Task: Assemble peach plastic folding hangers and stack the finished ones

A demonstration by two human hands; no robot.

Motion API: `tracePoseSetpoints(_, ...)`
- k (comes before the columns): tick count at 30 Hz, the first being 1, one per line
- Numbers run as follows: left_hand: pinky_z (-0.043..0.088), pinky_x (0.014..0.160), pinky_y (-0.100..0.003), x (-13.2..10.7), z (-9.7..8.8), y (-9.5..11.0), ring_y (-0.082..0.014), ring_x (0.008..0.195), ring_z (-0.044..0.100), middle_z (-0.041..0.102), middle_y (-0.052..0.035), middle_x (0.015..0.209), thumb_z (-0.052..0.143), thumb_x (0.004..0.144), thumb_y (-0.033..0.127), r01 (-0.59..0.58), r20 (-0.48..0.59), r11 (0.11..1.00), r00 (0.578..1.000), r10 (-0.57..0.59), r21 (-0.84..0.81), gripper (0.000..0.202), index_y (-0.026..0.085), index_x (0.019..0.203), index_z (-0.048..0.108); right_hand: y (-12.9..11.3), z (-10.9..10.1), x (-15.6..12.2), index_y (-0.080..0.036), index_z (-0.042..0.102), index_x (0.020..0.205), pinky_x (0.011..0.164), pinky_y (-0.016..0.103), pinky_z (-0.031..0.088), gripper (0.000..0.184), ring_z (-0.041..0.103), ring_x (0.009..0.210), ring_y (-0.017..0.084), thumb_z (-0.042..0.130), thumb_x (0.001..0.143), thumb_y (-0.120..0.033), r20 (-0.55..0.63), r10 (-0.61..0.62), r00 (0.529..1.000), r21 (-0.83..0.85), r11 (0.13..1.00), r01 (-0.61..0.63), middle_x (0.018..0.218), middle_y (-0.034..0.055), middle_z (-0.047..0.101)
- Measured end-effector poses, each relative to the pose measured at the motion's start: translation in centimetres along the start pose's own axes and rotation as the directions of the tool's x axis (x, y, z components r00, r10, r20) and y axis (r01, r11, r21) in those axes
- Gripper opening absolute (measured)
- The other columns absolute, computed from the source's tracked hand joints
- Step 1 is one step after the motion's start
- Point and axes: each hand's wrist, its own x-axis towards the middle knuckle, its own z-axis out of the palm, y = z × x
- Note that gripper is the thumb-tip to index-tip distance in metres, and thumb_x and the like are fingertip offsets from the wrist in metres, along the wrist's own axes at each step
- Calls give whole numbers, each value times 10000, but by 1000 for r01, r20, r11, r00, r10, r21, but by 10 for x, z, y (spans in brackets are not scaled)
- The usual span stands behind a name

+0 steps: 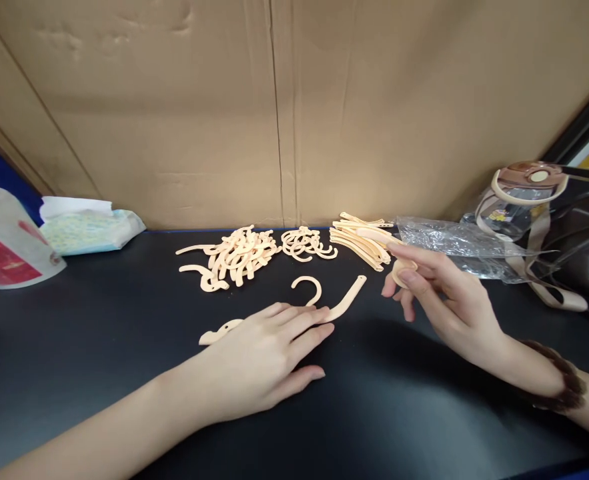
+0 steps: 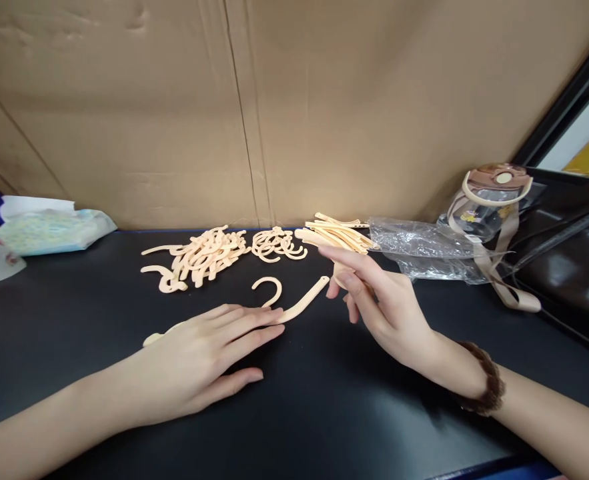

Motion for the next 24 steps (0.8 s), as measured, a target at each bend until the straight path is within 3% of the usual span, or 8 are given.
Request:
tracePoseSetpoints(2,506,790,-360,0,-3,2,-231,892,653,696,-77,1103,444,997,320,9,-5,999,1000,-9,32,306,142,1182,611,-1,-2,0,-334,601,1208,687,219,505,271,643,687,88,420,1021,-256,16,44,999,49,998,-44,877,-34,669)
tracePoseSetpoints(5,481,556,-340,-2,-8,3,-197,577,611,657,-16,743,398,1006,293,43,-12,990,999,-41,134,295,151,1013,657,-2,-5,1,-298,632,1185,928,314,481,385,666,1028,177,280,1039,-354,102,125,987,222,964,-145,1048,6,730)
tracePoseSetpoints(8,396,409,-335,-4,-6,8,-185,437,581,623,18,643,431,997,304,115,-22,969,993,-113,218,296,121,1089,644,-2,-6,2,-267,620,1215,1018,363,433,413,620,1152,211,267,1024,-363,166,186,968,285,931,-228,1139,30,722)
tracePoseSetpoints(11,364,375,-342,-6,0,13,-205,430,608,619,25,611,607,911,358,234,-49,917,972,-230,324,344,100,1137,639,-2,-4,4,-254,613,1149,948,335,475,272,665,1049,200,407,1003,-356,184,237,954,185,945,-271,1071,40,742)
tracePoseSetpoints(15,436,444,-334,-5,4,14,-218,604,671,661,-2,705,657,869,257,308,-54,896,950,-307,321,273,107,1098,656,-3,-1,7,-228,590,1104,815,293,508,209,691,897,183,485,979,-358,207,174,963,3,984,-178,953,43,752)
tracePoseSetpoints(20,516,594,-337,-1,1,19,-227,838,648,689,-30,960,505,834,83,361,-11,927,932,-362,107,365,163,1177,601,-7,1,6,-223,655,996,646,244,452,202,623,612,114,476,996,-316,280,-12,960,-269,959,91,790,-7,725)
tracePoseSetpoints(24,506,627,-336,0,-3,23,-224,865,607,643,-31,950,459,757,71,391,28,917,920,-390,-85,440,159,1172,574,-7,1,4,-233,691,973,654,249,408,174,589,626,98,522,987,-273,348,-127,929,-272,935,230,766,-25,703)
